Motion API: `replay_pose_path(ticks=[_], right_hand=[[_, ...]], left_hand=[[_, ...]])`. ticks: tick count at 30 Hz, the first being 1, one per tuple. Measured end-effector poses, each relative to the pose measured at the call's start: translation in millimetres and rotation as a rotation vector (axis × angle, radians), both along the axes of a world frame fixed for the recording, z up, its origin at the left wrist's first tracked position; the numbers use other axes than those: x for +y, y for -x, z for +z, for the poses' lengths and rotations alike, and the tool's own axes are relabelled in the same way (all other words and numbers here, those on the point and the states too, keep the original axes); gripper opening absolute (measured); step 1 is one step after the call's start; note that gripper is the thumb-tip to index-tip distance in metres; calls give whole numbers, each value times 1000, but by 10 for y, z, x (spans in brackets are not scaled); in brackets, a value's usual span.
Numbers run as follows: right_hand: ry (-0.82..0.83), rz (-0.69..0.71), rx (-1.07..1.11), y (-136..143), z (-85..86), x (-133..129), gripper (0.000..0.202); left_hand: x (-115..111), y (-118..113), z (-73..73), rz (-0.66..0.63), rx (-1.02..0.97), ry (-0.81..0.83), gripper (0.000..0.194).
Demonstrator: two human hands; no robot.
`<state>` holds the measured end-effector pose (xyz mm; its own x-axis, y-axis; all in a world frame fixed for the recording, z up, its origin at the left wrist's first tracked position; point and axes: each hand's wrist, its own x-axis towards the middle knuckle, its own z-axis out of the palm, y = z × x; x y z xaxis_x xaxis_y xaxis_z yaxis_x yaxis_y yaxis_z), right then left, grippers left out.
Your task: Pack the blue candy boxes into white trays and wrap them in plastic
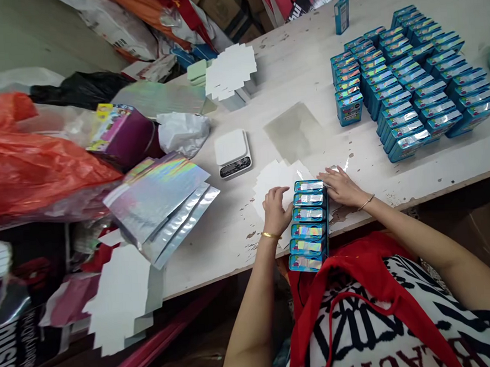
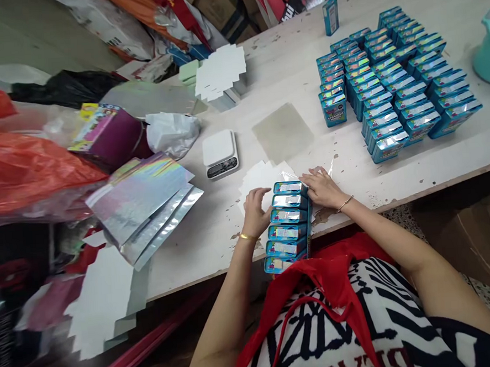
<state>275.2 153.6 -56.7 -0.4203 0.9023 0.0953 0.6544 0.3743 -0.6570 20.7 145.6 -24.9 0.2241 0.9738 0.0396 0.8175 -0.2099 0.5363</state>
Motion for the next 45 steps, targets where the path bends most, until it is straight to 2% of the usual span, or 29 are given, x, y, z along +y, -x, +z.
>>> replay_pose_path(ticks=[2,5,7,12,17,23,25,28,29,30,33,35,36,39,41,45], right_hand=[[-87,-97,-23,-18,11,-63,48],[-175,-179,-115,-51,61,-107,27],[-213,-238,-194,-45,120,-108,21],[-342,-351,-242,85,286,-105,26],[-328,-343,-193,200,384,-151,26],[-267,-351,-127,208,490,-170,24],[-222,-358,-85,196,536,-154,21],[-177,-341,-78,170,605,-113,17],[-176,-333,-88,164,624,-100,17],[-185,-327,-97,160,640,-91,18],[-263,-320,-112,179,670,-98,19],[-331,-314,-129,213,677,-135,19],[-361,-306,-147,235,678,-159,20],[-406,-241,-219,307,672,-224,22],[-403,-185,-258,341,663,-258,24],[-406,-144,-268,330,616,-338,23]], left_hand=[[136,-92,-66,-43,137,-35,39],[286,-241,-131,-29,232,-83,20],[339,-295,-143,18,241,-124,15],[368,-254,-122,60,126,-211,19],[445,-167,-15,-39,-130,-27,24],[583,-158,188,-226,86,-162,29],[619,-155,213,-226,7,-57,30],[664,-142,237,-192,-152,248,27],[673,-137,248,-189,-158,296,25],[677,-133,261,-193,-131,287,25],[657,-131,305,-222,23,61,25],[624,-134,322,-216,55,-23,26],[608,-134,324,-199,36,-7,26],[569,-117,311,-121,-76,181,27],[535,-83,298,-95,-94,225,28],[373,40,257,-219,45,-50,32]])
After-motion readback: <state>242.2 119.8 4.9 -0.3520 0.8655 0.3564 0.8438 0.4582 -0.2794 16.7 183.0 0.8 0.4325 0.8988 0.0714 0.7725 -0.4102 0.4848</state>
